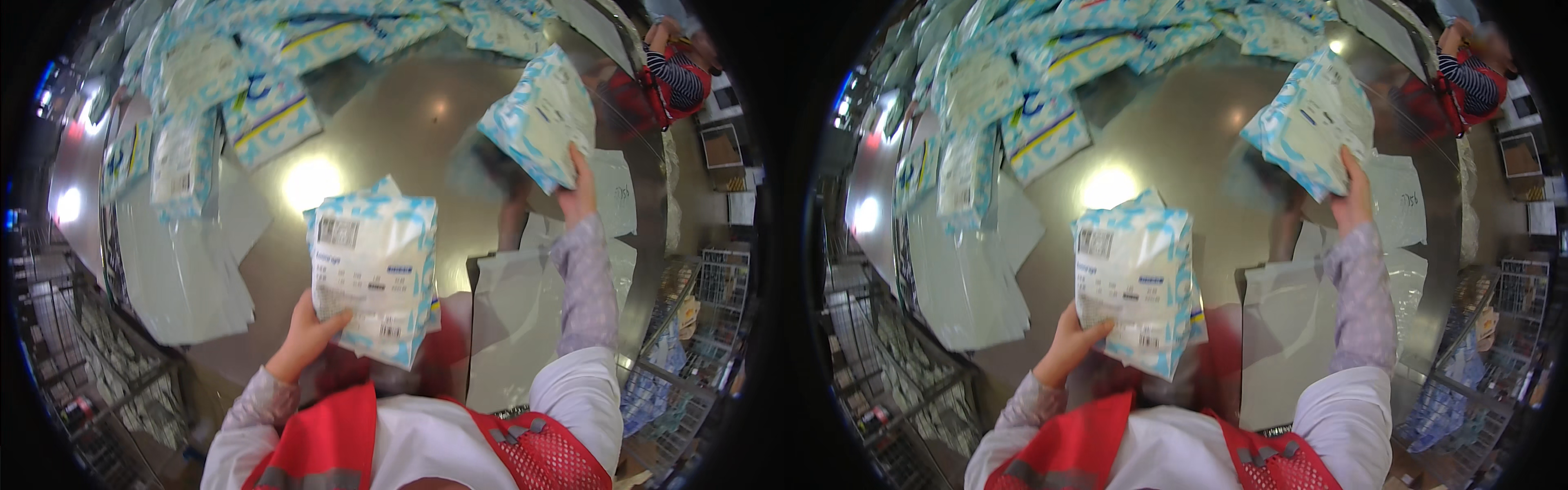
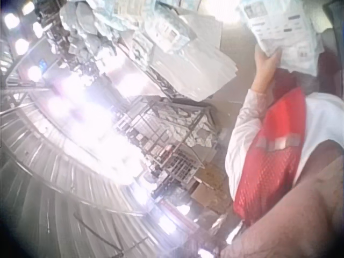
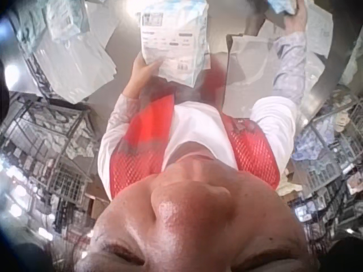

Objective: The person repeatedly picks small blue-and-white packages from a pile on a stainless steel table, places them into a clear plastic bag, and seals the bag using a heat-sealing bar. The process is repeated multiple times throughout the clip.

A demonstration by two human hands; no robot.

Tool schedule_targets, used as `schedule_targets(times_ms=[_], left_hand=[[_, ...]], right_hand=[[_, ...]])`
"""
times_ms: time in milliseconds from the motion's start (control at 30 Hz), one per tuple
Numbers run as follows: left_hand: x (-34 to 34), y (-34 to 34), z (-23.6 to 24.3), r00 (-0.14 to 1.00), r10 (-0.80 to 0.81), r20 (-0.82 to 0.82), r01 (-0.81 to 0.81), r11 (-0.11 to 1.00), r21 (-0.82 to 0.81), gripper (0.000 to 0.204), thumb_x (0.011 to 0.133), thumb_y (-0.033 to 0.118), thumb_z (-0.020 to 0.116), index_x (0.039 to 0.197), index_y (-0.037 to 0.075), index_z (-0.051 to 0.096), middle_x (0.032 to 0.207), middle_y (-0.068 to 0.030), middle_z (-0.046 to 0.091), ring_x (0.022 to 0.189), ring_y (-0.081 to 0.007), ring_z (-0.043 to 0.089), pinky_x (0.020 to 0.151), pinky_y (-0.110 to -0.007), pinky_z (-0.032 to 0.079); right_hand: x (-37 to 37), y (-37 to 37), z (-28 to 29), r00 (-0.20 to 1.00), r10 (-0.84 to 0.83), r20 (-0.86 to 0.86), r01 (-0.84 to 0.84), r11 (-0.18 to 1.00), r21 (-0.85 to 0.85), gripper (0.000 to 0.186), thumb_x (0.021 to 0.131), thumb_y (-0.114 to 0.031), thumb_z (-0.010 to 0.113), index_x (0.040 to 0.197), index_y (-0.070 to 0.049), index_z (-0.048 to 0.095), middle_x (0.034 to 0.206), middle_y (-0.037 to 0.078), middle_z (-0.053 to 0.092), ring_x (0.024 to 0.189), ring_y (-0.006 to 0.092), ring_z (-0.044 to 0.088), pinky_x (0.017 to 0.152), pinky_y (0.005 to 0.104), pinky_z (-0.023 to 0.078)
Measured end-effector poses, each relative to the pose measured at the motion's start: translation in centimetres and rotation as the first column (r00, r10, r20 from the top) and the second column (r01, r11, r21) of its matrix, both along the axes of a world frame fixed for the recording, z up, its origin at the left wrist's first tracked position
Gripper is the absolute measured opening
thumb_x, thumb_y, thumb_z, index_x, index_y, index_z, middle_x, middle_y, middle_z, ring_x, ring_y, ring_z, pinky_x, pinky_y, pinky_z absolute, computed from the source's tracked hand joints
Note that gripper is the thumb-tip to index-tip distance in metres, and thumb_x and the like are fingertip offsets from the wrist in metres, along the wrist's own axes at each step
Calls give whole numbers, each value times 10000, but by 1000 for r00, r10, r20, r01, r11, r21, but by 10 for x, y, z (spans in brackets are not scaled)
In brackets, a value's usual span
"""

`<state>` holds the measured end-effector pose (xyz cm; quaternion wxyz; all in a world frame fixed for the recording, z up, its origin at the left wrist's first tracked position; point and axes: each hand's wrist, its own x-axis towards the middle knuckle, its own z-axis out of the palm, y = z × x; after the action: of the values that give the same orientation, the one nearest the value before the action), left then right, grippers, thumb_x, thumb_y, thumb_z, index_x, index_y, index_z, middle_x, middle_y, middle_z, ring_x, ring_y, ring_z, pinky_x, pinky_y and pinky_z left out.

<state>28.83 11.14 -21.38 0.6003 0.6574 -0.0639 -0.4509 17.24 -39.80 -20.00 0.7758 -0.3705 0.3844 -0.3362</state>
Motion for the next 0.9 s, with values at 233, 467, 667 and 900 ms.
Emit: schedule_targets(times_ms=[233,467,667,900], left_hand=[[-14,9,-6,922,-341,181,345,938,8,426,889,114,699,1259,-31,547,1187,-118,641,1075,-192,604,938,-348,494],[214,-54,-11,295,39,955,-428,899,96,563,825,274,775,1185,-77,522,1049,-235,601,1054,-384,584,889,-414,477],[337,-55,-83,844,295,448,-443,855,271,513,830,346,764,1083,-75,614,966,-209,710,946,-334,691,814,-410,541],[209,-10,123,944,285,-163,-326,750,-575,277,921,112,581,1168,-13,593,1119,-138,668,994,-263,681,869,-364,561]], right_hand=[[-120,211,74,848,467,-250,-518,830,-207,499,893,-198,672,1323,8,528,1194,126,638,1038,211,635,901,352,530],[-103,292,40,703,599,-382,-662,748,-45,436,866,-147,696,1241,43,583,1123,95,677,972,162,642,874,318,522],[-106,312,38,842,485,-237,-501,866,-9,458,872,-153,707,1259,54,577,1163,111,673,1010,181,646,902,321,510],[-103,323,52,884,379,-274,-418,903,-97,414,907,-161,691,1240,58,579,1138,118,679,984,167,654,857,311,525]])
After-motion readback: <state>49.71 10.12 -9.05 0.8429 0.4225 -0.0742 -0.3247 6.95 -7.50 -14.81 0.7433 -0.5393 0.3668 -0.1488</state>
